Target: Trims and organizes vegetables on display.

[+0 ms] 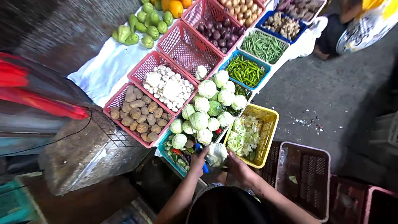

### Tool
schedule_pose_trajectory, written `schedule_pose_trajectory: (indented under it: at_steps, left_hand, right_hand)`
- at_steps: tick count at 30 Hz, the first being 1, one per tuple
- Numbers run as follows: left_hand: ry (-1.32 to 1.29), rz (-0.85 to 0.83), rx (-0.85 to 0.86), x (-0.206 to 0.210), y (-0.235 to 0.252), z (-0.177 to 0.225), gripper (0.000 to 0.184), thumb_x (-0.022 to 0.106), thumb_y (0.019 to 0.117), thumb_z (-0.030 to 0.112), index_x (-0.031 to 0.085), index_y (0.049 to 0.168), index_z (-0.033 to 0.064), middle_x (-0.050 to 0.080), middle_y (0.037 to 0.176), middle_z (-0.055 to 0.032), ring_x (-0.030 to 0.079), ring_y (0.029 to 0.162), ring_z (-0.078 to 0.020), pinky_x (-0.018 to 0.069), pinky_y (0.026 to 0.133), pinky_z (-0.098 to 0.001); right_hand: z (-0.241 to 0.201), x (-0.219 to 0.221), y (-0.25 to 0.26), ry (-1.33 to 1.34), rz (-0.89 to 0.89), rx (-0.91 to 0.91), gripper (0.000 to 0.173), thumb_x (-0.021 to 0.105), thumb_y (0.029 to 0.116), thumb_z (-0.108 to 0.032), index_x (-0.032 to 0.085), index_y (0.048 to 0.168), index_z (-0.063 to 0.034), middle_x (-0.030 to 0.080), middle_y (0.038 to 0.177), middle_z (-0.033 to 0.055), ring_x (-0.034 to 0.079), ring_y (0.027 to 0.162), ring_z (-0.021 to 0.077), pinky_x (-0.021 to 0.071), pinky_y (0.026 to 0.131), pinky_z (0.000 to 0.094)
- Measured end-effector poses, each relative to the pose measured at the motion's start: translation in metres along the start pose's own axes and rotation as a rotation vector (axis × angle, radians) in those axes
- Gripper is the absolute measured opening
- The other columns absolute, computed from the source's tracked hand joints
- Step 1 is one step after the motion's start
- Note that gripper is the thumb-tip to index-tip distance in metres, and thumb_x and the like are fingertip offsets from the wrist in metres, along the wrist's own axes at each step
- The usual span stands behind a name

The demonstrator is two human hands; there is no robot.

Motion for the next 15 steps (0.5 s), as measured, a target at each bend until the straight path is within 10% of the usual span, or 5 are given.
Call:
schedule_pose_trajectory:
  at_steps: [3,6,9,15]
  left_hand:
    - [-0.296,0.000,-0.129,-0.016,0.014,0.042,0.061,0.056,0.1031,0.050,0.050,0.143,0.0042,0.066,0.122,-0.0195,0.068,0.105,-0.0306,0.0591,0.086,-0.0518]
    - [-0.626,0.000,-0.103,-0.027,0.039,0.093,0.061,0.040,0.1070,0.056,0.040,0.137,0.0031,0.064,0.119,-0.0200,0.069,0.098,-0.0294,0.0605,0.079,-0.0452]
    - [-0.727,0.060,-0.072,-0.035,0.064,0.108,0.054,0.045,0.1087,0.045,0.036,0.142,0.0033,0.061,0.132,-0.0236,0.070,0.106,-0.0329,0.0601,0.084,-0.0464]
    - [0.022,0.089,0.165,-0.004,0.038,0.078,0.041,0.056,0.1069,0.036,0.054,0.121,-0.0025,0.053,0.069,-0.0082,0.055,0.048,-0.0193,0.0565,0.049,-0.0396]
  right_hand:
    - [-0.032,0.016,0.004,-0.056,-0.101,-0.138,0.084,0.055,0.0981,-0.057,0.017,0.164,-0.0192,0.037,0.162,0.0129,0.054,0.136,0.0324,0.0540,0.102,0.0515]
    - [-0.055,0.019,0.007,-0.148,-0.090,-0.194,0.080,0.057,0.1001,-0.046,0.018,0.164,-0.0176,0.042,0.158,0.0143,0.057,0.132,0.0334,0.0543,0.102,0.0511]
    - [-0.045,-0.015,0.007,-0.209,0.063,-0.148,0.065,0.054,0.1041,-0.037,0.030,0.160,-0.0153,0.050,0.151,0.0158,0.061,0.126,0.0336,0.0561,0.100,0.0509]
    - [0.049,-0.160,-0.054,-0.255,0.675,0.120,0.051,0.056,0.1054,-0.037,0.049,0.146,-0.0073,0.063,0.128,0.0199,0.065,0.104,0.0312,0.0548,0.086,0.0495]
Point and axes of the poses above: each hand's wrist, its own y-axis towards the middle knuckle, its own x-axis out of the palm, z = x × y, the point moved 3 cm from there along y, towards the middle knuckle
